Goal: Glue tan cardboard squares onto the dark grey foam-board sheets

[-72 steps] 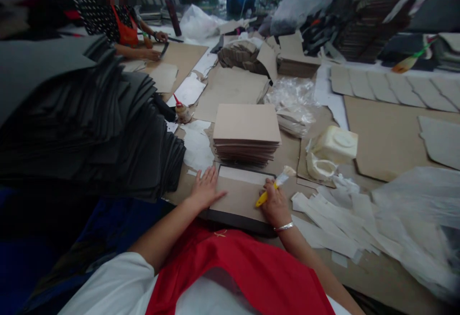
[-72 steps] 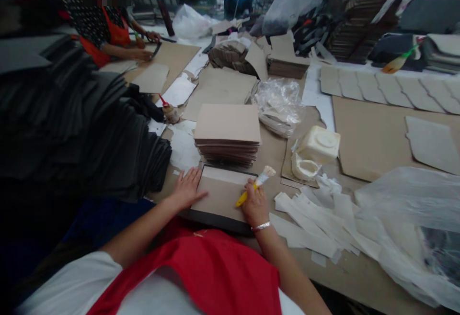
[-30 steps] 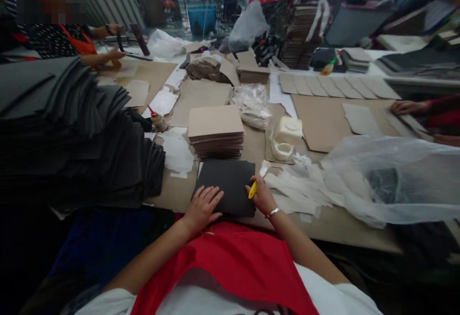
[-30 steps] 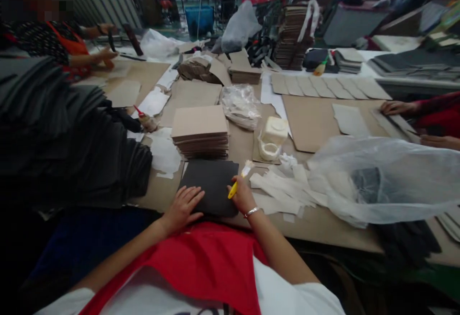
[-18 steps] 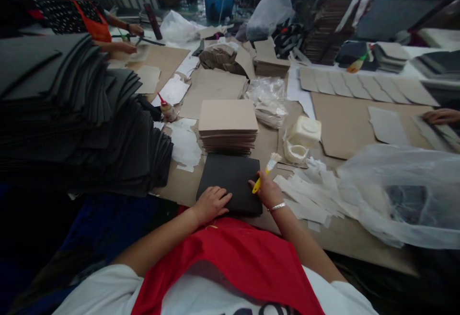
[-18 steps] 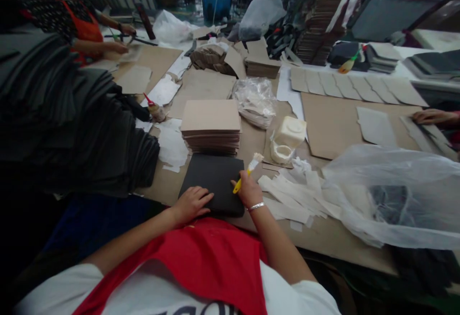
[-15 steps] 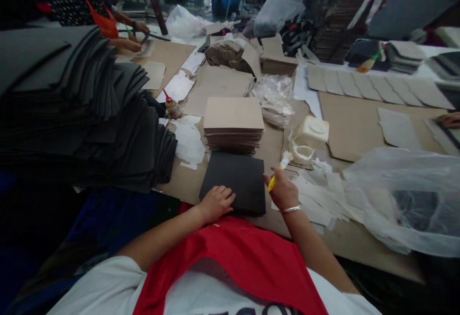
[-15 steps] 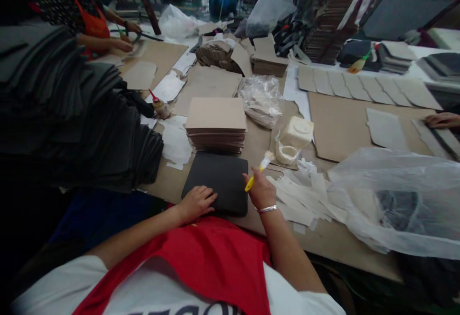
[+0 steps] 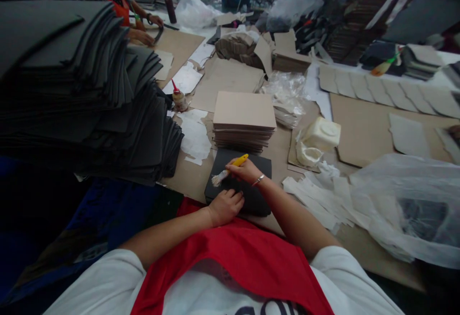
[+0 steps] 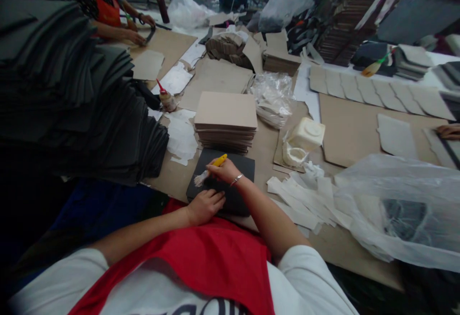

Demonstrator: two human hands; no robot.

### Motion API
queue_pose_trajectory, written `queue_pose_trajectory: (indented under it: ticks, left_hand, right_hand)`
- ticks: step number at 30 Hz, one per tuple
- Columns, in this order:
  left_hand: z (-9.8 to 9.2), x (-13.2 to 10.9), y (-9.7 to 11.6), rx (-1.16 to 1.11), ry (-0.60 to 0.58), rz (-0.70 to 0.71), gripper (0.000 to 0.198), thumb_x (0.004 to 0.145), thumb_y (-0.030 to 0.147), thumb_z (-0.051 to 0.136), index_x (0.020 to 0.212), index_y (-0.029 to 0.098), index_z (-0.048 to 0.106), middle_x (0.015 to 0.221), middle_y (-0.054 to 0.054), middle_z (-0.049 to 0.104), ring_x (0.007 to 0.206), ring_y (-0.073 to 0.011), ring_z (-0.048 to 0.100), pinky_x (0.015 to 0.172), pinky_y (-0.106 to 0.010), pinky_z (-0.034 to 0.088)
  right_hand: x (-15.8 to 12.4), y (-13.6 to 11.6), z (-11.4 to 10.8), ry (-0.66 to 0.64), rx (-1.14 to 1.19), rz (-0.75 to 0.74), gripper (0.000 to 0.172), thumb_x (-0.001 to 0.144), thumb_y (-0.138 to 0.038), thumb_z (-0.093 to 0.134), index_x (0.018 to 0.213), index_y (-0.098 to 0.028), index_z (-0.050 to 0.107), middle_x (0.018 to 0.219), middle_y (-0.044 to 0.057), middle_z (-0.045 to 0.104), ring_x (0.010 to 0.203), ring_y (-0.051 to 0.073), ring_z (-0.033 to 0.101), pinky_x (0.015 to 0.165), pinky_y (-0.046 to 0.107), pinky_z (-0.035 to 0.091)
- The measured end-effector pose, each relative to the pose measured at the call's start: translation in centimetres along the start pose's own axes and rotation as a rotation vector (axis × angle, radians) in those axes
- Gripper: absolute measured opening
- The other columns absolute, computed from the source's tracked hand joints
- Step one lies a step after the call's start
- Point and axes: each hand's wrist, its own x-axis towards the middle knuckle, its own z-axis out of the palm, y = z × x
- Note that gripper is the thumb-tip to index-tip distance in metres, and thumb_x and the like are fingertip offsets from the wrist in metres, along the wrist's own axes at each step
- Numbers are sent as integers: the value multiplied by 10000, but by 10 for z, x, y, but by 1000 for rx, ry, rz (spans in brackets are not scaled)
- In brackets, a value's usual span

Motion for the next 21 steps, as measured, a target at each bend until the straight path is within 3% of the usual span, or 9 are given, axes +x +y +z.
queue_pose_trajectory:
  ticks: [4, 6, 11, 14, 17, 21]
  left_hand:
    - [-1, 5, -6, -11, -9, 21, 358, 932, 282, 326, 1200, 139, 516, 1192, -136, 570, 904, -225, 528, 652, -332, 420]
    - [-1, 8, -7, -7, -21, 45, 357, 930, 296, 339, 1192, 131, 517, 1154, -143, 576, 895, -226, 525, 649, -332, 415]
    - [1, 12, -7, 16, -18, 102, 307, 918, 250, 369, 1136, 121, 543, 1071, -132, 586, 855, -218, 522, 652, -333, 409]
    - [2, 14, -7, 26, -9, 107, 286, 906, 228, 390, 1114, 122, 555, 1048, -129, 586, 842, -216, 521, 649, -331, 411]
    - [1, 16, -4, 15, -10, 110, 282, 896, 217, 405, 1114, 121, 556, 1023, -131, 588, 833, -214, 525, 647, -333, 420]
    - [-4, 15, -1, -15, -27, 75, 268, 889, 227, 425, 1096, 127, 564, 1032, -135, 597, 856, -214, 541, 665, -331, 442]
  right_hand:
    - [14, 6, -23, 378, 51, -57, 238, 739, -410, 565, 779, -175, 572, 496, -45, 527, 355, 81, 456, 348, 195, 361]
    - [8, 13, -37, 484, 41, -64, 259, 747, -435, 550, 782, -179, 571, 499, -39, 534, 355, 89, 464, 346, 199, 362]
    - [-42, 33, -76, 669, -181, -23, 318, 777, -475, 505, 732, -173, 594, 493, -21, 557, 373, 97, 485, 382, 207, 373]
    - [-77, 40, -85, 800, -336, -28, 363, 798, -501, 479, 770, -170, 626, 532, -1, 598, 438, 113, 540, 447, 212, 399]
    - [-112, 43, -74, 749, -525, -40, 345, 812, -477, 474, 778, -183, 650, 594, 19, 638, 532, 127, 578, 521, 217, 412]
    - [-158, 34, -56, 491, -628, -26, 296, 840, -415, 469, 716, -208, 641, 627, 10, 640, 570, 126, 572, 564, 225, 414]
